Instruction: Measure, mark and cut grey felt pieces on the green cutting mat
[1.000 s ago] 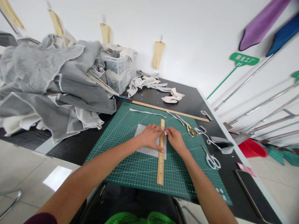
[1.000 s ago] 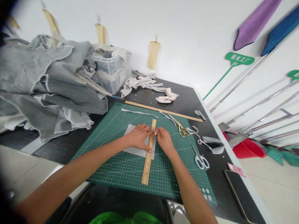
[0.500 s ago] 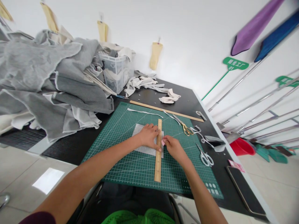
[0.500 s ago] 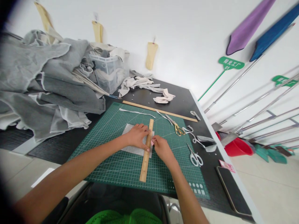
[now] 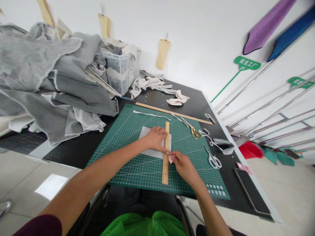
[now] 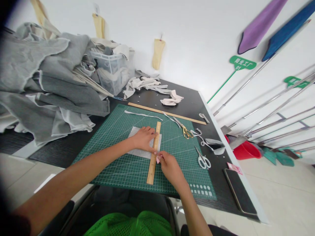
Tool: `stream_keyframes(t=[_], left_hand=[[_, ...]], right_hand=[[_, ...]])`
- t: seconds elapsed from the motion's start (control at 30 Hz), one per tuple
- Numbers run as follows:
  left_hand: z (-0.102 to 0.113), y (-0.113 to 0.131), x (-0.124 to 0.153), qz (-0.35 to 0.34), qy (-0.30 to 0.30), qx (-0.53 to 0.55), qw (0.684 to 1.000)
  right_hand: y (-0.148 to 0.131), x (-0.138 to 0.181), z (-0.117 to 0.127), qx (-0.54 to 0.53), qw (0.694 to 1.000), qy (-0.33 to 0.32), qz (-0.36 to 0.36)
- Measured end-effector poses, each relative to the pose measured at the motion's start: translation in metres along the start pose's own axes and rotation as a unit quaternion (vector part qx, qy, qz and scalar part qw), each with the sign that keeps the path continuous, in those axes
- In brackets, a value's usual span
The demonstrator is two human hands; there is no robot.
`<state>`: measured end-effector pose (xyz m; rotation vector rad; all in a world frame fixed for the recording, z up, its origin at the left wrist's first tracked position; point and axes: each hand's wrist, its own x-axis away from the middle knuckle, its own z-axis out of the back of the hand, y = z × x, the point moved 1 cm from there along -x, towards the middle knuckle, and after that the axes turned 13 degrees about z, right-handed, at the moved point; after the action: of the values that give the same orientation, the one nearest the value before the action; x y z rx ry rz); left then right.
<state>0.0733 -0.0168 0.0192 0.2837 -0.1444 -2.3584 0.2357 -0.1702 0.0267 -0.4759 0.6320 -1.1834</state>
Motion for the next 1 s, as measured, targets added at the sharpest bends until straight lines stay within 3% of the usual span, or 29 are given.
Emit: stream_keyframes(t=[0.27,0.37,0.47,0.6,0.77,1.0], left_hand=[[0.001,0.000,0.001,-0.005,0.002,0.004,1.000],[-0.001,-0.002,0.001,-0.006,0.004,0.005,1.000],[-0.001,-0.007,0.001,-0.008,-0.007,0.010,1.000],[0.003,-0.013,0.000,-0.011,-0.025,0.017,0.999],[0.005,-0.020,-0.003,-0.005,-0.028,0.015,0.999],[0.008,-0.023,-0.005,0.057,-0.018,-0.005,0.998]], right_hand=[[0.002,0.011,0.011,-0.059,0.997,-0.059,-0.005],[0.027,0.002,0.027,-0.031,0.999,-0.005,-0.029],[0.063,-0.011,0.044,0.037,0.993,0.088,-0.064],[0.096,-0.020,0.056,0.102,0.980,0.151,-0.086],[0.106,-0.020,0.052,0.155,0.970,0.171,-0.080],[0.099,-0.021,0.050,0.193,0.963,0.176,-0.059]])
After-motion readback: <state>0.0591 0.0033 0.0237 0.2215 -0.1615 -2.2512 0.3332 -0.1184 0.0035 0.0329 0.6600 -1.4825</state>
